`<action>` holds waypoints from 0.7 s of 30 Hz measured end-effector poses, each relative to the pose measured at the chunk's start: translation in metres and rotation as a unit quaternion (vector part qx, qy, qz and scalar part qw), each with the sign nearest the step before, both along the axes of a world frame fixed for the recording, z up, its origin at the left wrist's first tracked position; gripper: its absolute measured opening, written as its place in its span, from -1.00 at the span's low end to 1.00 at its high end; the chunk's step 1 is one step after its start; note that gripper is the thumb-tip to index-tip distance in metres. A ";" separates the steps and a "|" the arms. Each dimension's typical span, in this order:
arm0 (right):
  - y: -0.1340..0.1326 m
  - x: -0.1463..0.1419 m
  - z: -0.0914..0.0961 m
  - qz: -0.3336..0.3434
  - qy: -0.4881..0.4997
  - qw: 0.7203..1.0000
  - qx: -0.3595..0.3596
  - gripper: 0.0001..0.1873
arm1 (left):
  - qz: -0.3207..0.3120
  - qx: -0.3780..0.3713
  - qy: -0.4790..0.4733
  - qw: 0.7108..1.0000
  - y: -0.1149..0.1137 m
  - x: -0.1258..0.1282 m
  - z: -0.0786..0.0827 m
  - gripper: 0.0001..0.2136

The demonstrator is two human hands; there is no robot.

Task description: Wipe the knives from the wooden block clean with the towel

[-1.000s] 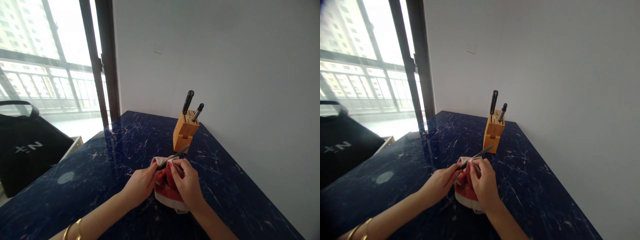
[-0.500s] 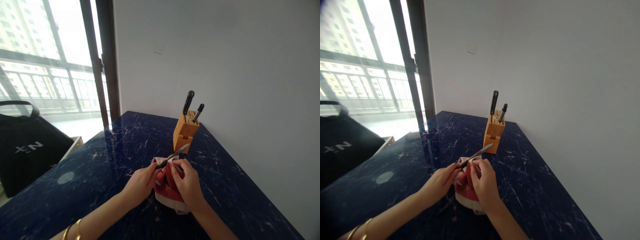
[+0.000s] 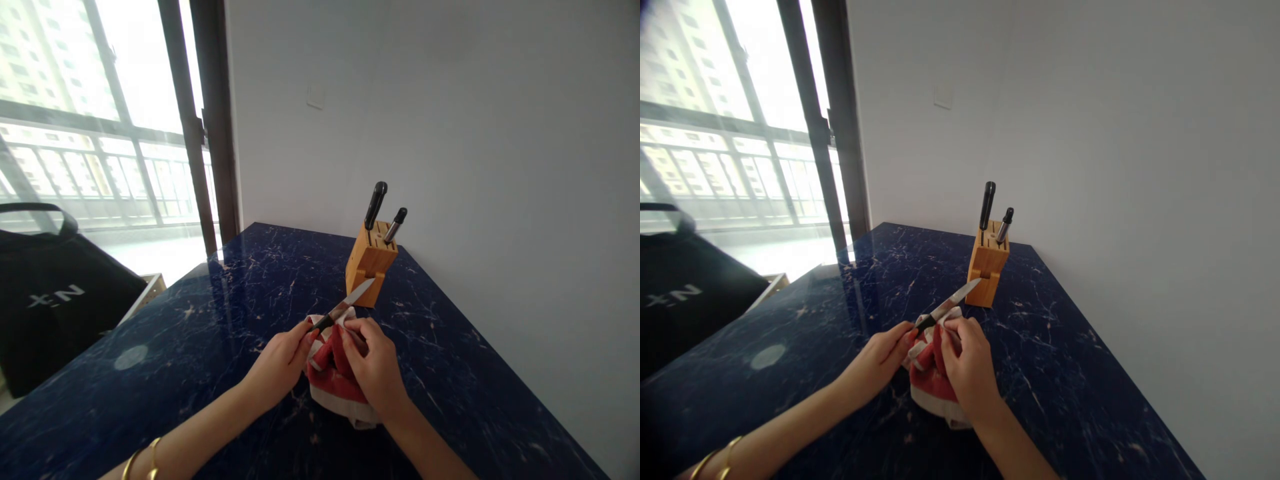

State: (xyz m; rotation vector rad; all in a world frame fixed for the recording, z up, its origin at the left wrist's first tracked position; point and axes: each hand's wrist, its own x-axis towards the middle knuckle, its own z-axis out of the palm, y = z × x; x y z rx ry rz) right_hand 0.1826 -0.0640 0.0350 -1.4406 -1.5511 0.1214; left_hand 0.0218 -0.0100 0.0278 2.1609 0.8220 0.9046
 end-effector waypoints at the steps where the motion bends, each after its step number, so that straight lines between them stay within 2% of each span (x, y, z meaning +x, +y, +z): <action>1: 0.000 0.000 0.000 0.001 -0.001 1.000 -0.002 -0.89 | -0.002 -0.001 -0.002 1.000 0.000 0.000 0.001 -0.78; 10: -0.001 -0.001 -0.003 -0.004 0.009 1.000 0.012 -0.89 | -0.002 -0.010 -0.006 1.000 0.002 -0.002 0.002 -0.76; 21: -0.002 -0.001 -0.001 0.004 0.015 1.000 0.004 -0.89 | 0.000 0.040 0.101 0.994 -0.003 0.001 -0.006 -0.77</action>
